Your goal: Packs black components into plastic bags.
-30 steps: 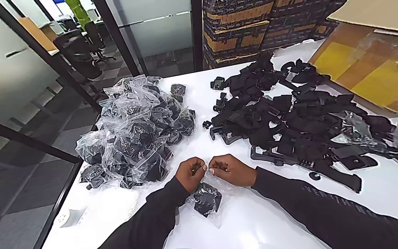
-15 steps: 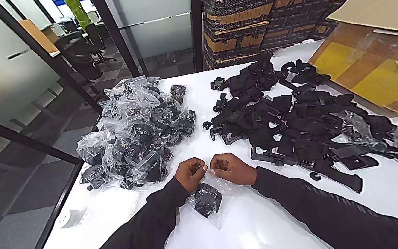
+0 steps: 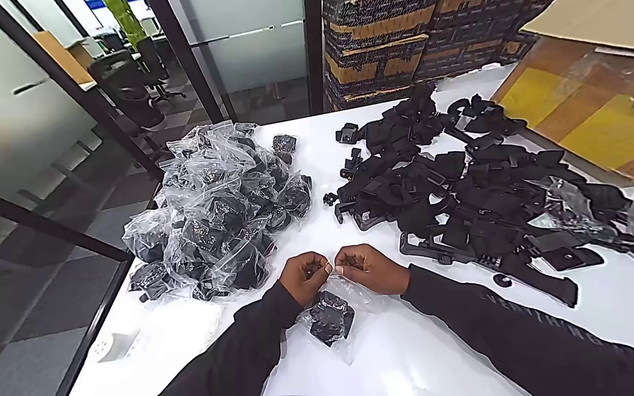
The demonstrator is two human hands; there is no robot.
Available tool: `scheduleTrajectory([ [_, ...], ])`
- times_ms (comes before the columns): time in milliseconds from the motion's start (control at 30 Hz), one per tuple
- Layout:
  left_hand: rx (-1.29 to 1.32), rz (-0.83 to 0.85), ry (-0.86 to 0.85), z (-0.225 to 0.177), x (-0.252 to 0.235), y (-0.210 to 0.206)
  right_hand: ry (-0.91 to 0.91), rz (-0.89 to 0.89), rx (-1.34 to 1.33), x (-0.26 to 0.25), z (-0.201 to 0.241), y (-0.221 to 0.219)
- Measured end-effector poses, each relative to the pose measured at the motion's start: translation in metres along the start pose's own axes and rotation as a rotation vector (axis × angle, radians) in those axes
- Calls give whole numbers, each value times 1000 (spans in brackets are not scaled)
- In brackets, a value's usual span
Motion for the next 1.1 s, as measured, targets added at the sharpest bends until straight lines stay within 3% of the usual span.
scheduleTrajectory([
  [533,-41,-14,-121,2,2,-3,24,19,32,2,3,-3],
  [1100,-11,-4,-74,0,1,-2,81,19,25,3,2,-3],
])
Point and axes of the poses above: each hand's wrist, its own x-axis away from the middle knuckle, its own y-axis out of the back of the hand, z = x × y, the point moved 4 cm from there along -x, towards the middle knuckle, and after that the axes turned 12 degrees about -z, right-handed, at the moved point
